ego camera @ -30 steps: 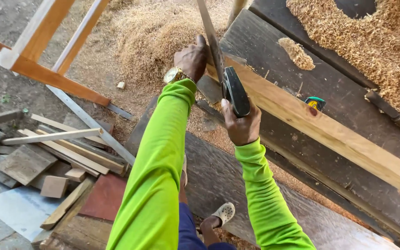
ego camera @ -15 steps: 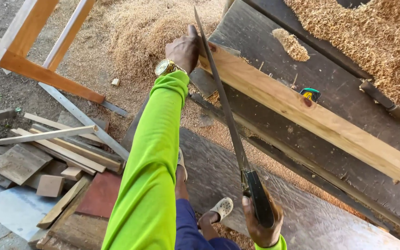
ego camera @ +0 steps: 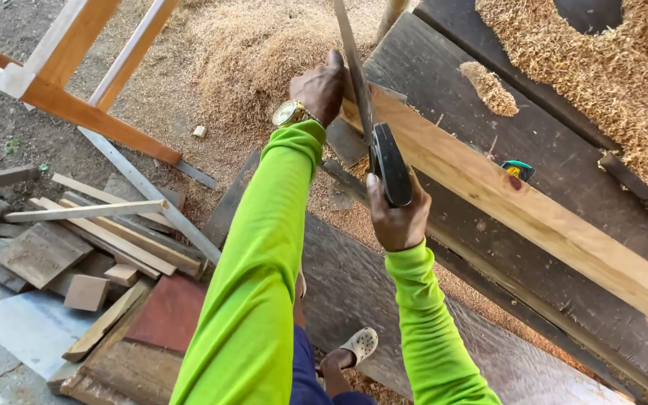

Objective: The recorder is using a hand saw to cut a piece of lumber on a workbench.

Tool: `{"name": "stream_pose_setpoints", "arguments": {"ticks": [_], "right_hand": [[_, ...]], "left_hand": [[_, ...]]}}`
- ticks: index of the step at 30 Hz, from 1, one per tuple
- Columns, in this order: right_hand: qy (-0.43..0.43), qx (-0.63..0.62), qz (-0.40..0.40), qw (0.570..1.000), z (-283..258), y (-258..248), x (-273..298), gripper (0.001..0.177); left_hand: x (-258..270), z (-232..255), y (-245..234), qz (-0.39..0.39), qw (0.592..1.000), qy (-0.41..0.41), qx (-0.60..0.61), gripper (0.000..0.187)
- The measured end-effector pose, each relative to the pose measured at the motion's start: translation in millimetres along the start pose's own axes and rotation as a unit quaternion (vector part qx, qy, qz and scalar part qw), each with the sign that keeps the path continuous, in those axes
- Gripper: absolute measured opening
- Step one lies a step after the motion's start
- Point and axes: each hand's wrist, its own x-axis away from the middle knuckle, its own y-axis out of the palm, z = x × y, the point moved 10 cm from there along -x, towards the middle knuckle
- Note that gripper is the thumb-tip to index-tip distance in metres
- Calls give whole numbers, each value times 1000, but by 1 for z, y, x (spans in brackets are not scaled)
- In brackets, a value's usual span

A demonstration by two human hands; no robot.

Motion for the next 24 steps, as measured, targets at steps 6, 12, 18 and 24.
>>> {"name": "stream_pose_setpoints", "arguments": {"ticks": [6, 12, 18, 24], "right_hand": [[-7, 26, 0, 1000, -17, -33, 60, 31], [35, 68, -13, 997, 12, -90, 180, 30], [42, 54, -2, 998, 10, -96, 193, 31], [-25, 28, 17, 999, -9, -36, 53, 29]], "left_hand": [[-12, -3, 7, 54, 998, 33, 0, 32], [-5, -1, 3, 47, 999, 15, -14, 40], [-4, -2, 1, 45, 999, 9, 9, 37], [-9, 0, -5, 78, 996, 42, 31, 30]]}}
